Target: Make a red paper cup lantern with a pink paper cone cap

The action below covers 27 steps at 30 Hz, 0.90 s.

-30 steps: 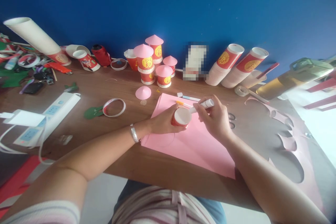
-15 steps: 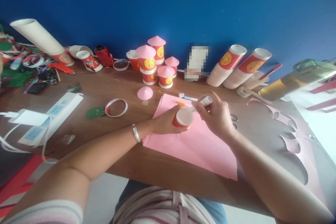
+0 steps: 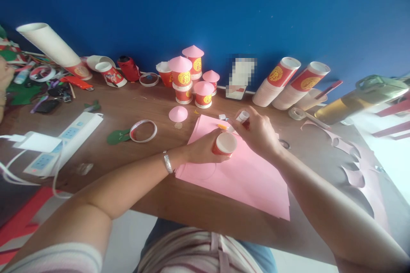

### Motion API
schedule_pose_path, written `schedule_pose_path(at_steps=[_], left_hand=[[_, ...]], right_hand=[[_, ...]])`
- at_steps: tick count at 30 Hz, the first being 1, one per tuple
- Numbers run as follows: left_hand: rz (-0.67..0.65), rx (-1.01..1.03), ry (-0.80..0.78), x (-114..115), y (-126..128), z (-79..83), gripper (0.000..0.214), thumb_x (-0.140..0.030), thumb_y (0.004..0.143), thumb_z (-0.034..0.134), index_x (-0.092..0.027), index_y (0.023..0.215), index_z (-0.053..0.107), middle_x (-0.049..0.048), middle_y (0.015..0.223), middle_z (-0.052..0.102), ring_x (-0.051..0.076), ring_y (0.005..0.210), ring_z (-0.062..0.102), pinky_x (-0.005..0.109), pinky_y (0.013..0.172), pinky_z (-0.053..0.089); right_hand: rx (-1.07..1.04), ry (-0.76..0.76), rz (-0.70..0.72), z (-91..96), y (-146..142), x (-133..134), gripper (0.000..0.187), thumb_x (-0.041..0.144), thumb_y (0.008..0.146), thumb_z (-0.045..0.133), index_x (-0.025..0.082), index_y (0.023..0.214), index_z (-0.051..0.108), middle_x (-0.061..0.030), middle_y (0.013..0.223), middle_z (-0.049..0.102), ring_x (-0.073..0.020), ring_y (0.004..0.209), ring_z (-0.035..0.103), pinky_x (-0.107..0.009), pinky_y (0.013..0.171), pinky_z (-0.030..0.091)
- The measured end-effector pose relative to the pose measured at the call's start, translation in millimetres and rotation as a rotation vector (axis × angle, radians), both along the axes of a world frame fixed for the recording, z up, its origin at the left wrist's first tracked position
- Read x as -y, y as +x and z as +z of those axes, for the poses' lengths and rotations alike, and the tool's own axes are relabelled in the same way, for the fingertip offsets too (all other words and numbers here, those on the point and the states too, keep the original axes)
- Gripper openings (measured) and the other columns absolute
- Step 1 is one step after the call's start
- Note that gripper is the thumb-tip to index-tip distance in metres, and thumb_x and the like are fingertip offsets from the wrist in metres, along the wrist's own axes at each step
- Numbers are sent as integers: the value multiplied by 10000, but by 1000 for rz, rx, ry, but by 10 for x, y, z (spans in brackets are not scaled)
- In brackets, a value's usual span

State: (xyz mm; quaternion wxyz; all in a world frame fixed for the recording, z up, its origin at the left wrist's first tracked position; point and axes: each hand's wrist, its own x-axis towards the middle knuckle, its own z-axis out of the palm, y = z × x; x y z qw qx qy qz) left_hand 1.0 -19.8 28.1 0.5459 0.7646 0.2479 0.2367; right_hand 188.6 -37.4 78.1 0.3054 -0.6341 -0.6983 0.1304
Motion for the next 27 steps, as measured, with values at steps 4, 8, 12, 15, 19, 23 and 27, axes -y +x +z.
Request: schedule_pose_path(at_steps=[4,8,12,15,19,23,27], left_hand=[[-21,-10,4,-7,-6,-13,292,-247,782,730,-214,953,496,30,963,591,194,856,568,360,766,506],[-65,19,-34,-8,0,3,249,-233,804,699,-213,953,499,15,902,593,182,812,564,337,715,503],[-70,43,-53,-3,8,17,267,-219,804,696,-211,1000,516,15,898,599,184,815,570,338,708,514],[-45,36,-61,1,2,2,331,-222,802,697,-209,1091,536,35,947,624,200,852,588,358,730,536],[-36,35,-75,1,-9,-19,403,-247,803,711,-210,1161,529,49,993,642,213,884,612,366,747,546],[-15,-12,-14,-1,-3,1,283,-254,798,718,-208,1020,549,32,944,623,201,852,592,362,747,526],[-31,-17,7,0,5,8,231,-234,800,712,-205,968,556,39,950,638,214,863,599,383,757,526]], right_hand=[[-3,19,29,50,-7,29,290,485,885,661,235,817,529,34,567,581,-138,475,488,-260,514,353],[42,13,95,53,-39,41,229,433,884,670,230,867,565,41,558,575,-141,472,495,-263,515,333],[71,9,95,31,-79,8,227,426,888,678,225,889,572,39,563,575,-147,480,506,-269,516,321],[85,18,102,23,-114,-33,232,421,885,692,227,876,564,39,571,571,-146,483,508,-269,518,323],[97,24,121,-6,-139,-82,209,387,881,702,227,879,568,26,611,609,-152,518,540,-268,528,338],[52,51,62,-29,-98,-69,221,415,901,678,221,890,573,16,639,635,-154,529,555,-272,541,354],[12,66,100,-1,-54,-8,248,445,905,676,219,895,574,11,656,650,-150,534,560,-274,553,366]])
